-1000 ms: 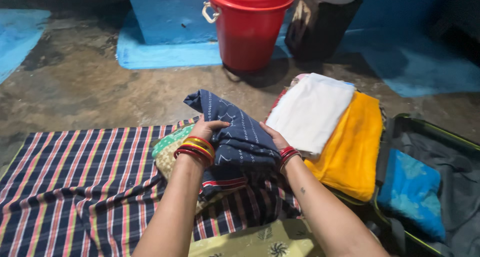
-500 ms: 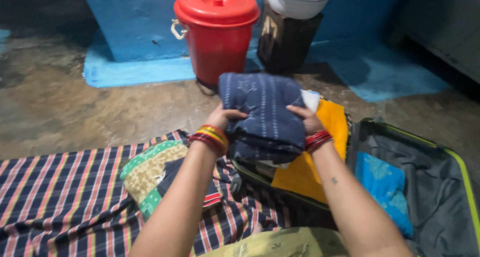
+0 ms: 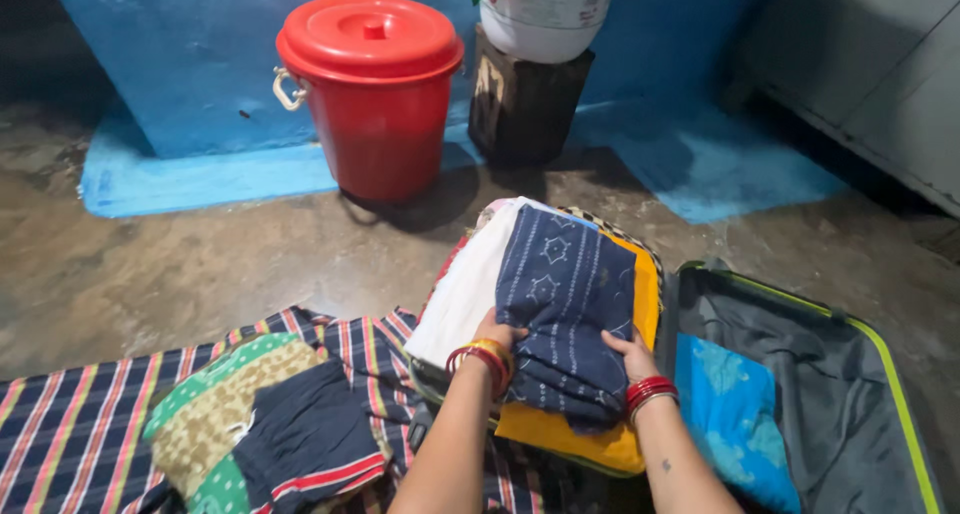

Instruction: The person folds several pieces of clothing on a mat and places them into an open suitcase. The person then secures the clothes with the suitcase's internal straps.

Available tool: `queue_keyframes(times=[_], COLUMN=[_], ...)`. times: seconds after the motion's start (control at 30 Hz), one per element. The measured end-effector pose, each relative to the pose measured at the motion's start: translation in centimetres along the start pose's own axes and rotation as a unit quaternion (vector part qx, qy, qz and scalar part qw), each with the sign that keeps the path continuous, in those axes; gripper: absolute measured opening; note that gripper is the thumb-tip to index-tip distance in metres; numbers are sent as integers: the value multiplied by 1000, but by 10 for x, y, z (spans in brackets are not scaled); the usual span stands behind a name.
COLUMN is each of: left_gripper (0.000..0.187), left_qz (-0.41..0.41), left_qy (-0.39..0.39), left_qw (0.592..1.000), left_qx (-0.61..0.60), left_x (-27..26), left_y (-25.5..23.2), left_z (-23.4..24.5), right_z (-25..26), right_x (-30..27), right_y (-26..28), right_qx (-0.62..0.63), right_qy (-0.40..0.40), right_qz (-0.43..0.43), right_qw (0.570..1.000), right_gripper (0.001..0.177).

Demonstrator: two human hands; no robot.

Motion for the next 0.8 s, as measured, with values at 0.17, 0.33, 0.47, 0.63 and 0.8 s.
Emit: queue_keyframes(times=[0.17,0.33,0.47,0.63,0.8], left_gripper=[71,73,73,71,69], left_qz=[62,68,19,-85,-50], left_qy=[9,-4,-27,39,-7], left_qw=[998,998,996,995,990], left_qx=[-21,-4,79,25,131], left_x=[13,-9,-30,-56,-49], left_y=[26,7,-35,-81,-53], left_z=[8,10,5,-22,-16], right_z=[19,16,14,14,39], right_x=[14,11,7,-7,-14], right_y=[-22,-27,-9,23,1], right_qx=[30,36,11,42,2], right_qy=[9,19,18,27,-41], right_qz=[-7,8,61,131,122], right_qw=[999,999,998,990,992], right_gripper=[62,63,66,62,60])
Point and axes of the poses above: each hand's wrist, its own x-axis towards the middle knuckle, its own z-axis out of the back of the hand, y = z × x, the point moved 10 cm from there along x, towards the middle knuckle, and after that the axes turned 11 degrees about x, right-handed, at the moved point
